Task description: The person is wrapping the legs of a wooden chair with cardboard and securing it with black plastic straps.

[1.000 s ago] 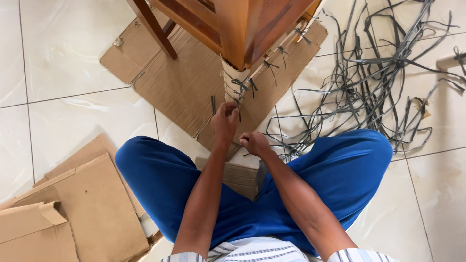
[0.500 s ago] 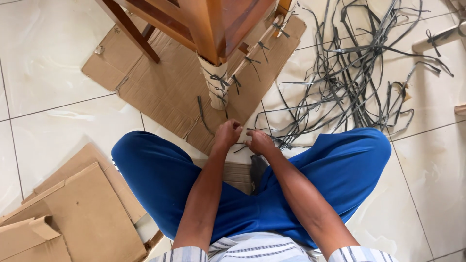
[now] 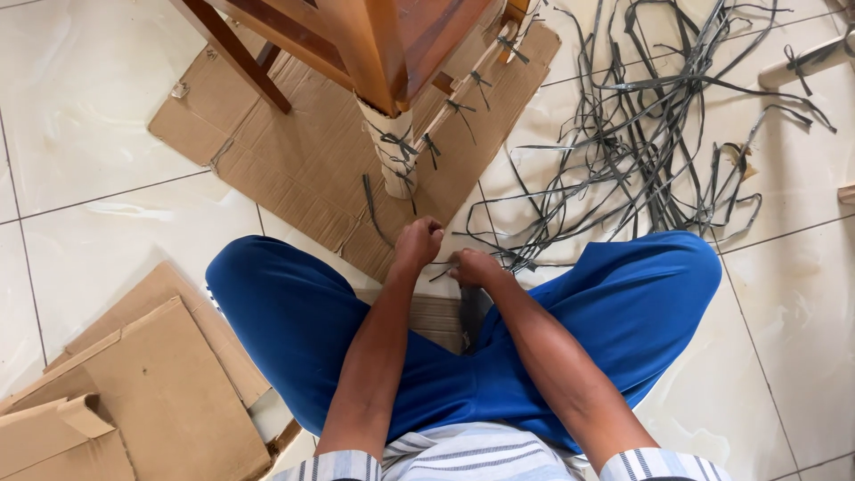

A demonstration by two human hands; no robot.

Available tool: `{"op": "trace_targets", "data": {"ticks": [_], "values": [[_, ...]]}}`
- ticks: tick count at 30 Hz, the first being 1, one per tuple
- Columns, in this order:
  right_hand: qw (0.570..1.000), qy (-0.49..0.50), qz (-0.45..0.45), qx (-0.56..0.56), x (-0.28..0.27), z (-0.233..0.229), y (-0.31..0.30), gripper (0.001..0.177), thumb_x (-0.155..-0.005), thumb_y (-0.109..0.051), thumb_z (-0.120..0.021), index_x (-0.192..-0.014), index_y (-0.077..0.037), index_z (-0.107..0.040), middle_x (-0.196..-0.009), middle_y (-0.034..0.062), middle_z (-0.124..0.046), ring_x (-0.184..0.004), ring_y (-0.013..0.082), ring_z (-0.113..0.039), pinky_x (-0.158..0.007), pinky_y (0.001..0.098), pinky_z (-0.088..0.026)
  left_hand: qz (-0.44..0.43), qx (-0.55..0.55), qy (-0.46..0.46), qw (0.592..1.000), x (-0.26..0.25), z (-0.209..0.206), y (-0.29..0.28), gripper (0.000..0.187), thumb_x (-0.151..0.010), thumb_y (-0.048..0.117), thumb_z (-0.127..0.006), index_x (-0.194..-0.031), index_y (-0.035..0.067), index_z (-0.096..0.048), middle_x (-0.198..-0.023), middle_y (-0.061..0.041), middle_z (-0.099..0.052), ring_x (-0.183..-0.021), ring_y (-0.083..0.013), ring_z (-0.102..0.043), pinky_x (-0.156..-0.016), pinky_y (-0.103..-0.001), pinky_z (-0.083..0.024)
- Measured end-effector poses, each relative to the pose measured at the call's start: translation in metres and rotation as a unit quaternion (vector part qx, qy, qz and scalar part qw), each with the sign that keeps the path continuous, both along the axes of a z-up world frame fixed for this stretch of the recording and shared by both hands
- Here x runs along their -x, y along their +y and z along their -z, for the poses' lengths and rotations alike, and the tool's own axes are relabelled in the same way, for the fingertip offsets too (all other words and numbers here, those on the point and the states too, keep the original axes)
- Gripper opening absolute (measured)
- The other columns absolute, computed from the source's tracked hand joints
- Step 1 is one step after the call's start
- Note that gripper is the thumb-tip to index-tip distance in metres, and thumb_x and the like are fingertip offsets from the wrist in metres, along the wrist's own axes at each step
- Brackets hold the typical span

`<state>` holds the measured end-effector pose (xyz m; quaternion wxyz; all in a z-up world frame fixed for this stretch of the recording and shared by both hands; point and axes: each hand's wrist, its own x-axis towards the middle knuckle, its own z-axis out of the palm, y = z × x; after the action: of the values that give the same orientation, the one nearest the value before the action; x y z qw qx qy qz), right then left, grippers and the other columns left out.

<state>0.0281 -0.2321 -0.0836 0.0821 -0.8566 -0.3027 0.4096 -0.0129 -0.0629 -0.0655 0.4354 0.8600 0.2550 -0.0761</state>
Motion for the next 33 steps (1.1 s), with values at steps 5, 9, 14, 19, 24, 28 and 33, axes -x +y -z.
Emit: {"op": "trace_targets", "data": {"ticks": [5,9,14,19,24,28,33], "values": [[0.993,-0.055,0.096,-0.027,-0.006,-0.007,-0.001,0.044,-0.092,-0.035,-0.069,-0.131,-0.017,-0.067,-0.144,0.0096,-0.058,-0.130,0.0331,-0.058,-0.107,0.0458,-0.047,-0.002,0.000,-0.012,1.000,0.000,0.010,0.000,0.022,-0.090,0.022,-0.069,-0.106,0.009,-0.076,-0.103,-0.011,-0.077,-0.099,-0.0326,-0.072,-0.086,-0.046,-0.055],[0.992,-0.083,0.087,-0.047,-0.006,-0.028,0.000,0.043,-0.092,-0.026,-0.067,-0.133,-0.015,-0.062,-0.161,0.0025,-0.039,-0.129,0.0346,-0.056,-0.104,0.0482,-0.046,-0.007,0.006,-0.026,1.000,0.002,0.008,0.000,0.022,-0.090,0.022,-0.069,-0.106,0.009,-0.076,-0.103,-0.012,-0.078,-0.099,-0.0335,-0.072,-0.086,-0.046,-0.055],[0.996,-0.077,0.041,-0.021,-0.008,-0.029,0.001,0.041,-0.090,-0.016,-0.063,-0.131,-0.015,-0.063,-0.167,0.0020,-0.030,-0.127,0.0353,-0.058,-0.102,0.0492,-0.048,-0.004,0.006,-0.045,0.999,0.006,0.001,0.000,0.021,-0.089,0.022,-0.068,-0.104,0.009,-0.076,-0.103,-0.012,-0.077,-0.100,-0.0346,-0.071,-0.088,-0.047,-0.054],[0.996,-0.078,0.047,-0.015,-0.012,-0.007,0.001,0.045,-0.087,-0.006,-0.059,-0.131,-0.012,-0.061,-0.164,0.0041,-0.034,-0.122,0.0385,-0.061,-0.101,0.0501,-0.048,-0.011,0.014,-0.066,0.998,0.008,0.002,0.001,0.020,-0.089,0.022,-0.067,-0.102,0.009,-0.076,-0.101,-0.012,-0.078,-0.100,-0.0340,-0.071,-0.088,-0.046,-0.054],[0.980,-0.097,0.119,-0.123,-0.010,0.009,0.008,0.037,-0.091,-0.011,-0.058,-0.127,-0.008,-0.066,-0.147,0.0095,-0.053,-0.121,0.0410,-0.061,-0.101,0.0489,-0.048,-0.011,-0.004,-0.034,0.999,0.007,0.009,0.003,0.019,-0.088,0.022,-0.069,-0.102,0.010,-0.076,-0.102,-0.011,-0.077,-0.101,-0.0339,-0.071,-0.088,-0.046,-0.054],[0.938,-0.131,0.165,-0.274,-0.014,0.006,0.024,0.028,-0.094,-0.017,-0.061,-0.117,-0.004,-0.073,-0.131,0.0126,-0.065,-0.116,0.0381,-0.065,-0.098,0.0455,-0.051,-0.043,-0.029,0.008,0.999,0.001,0.019,0.004,0.024,-0.084,0.020,-0.071,-0.106,0.011,-0.073,-0.103,-0.011,-0.076,-0.103,-0.0339,-0.069,-0.086,-0.047,-0.053],[0.835,0.150,0.360,-0.387,-0.018,-0.040,0.034,0.032,-0.099,-0.023,-0.063,-0.117,0.000,-0.076,-0.098,0.0074,-0.073,-0.080,0.0173,-0.067,-0.066,0.0295,-0.050,-0.087,0.107,-0.037,0.990,-0.006,0.010,0.001,0.027,-0.083,0.021,-0.072,-0.105,0.006,-0.071,-0.095,-0.012,-0.077,-0.092,-0.0300,-0.074,-0.079,-0.041,-0.055]]}}
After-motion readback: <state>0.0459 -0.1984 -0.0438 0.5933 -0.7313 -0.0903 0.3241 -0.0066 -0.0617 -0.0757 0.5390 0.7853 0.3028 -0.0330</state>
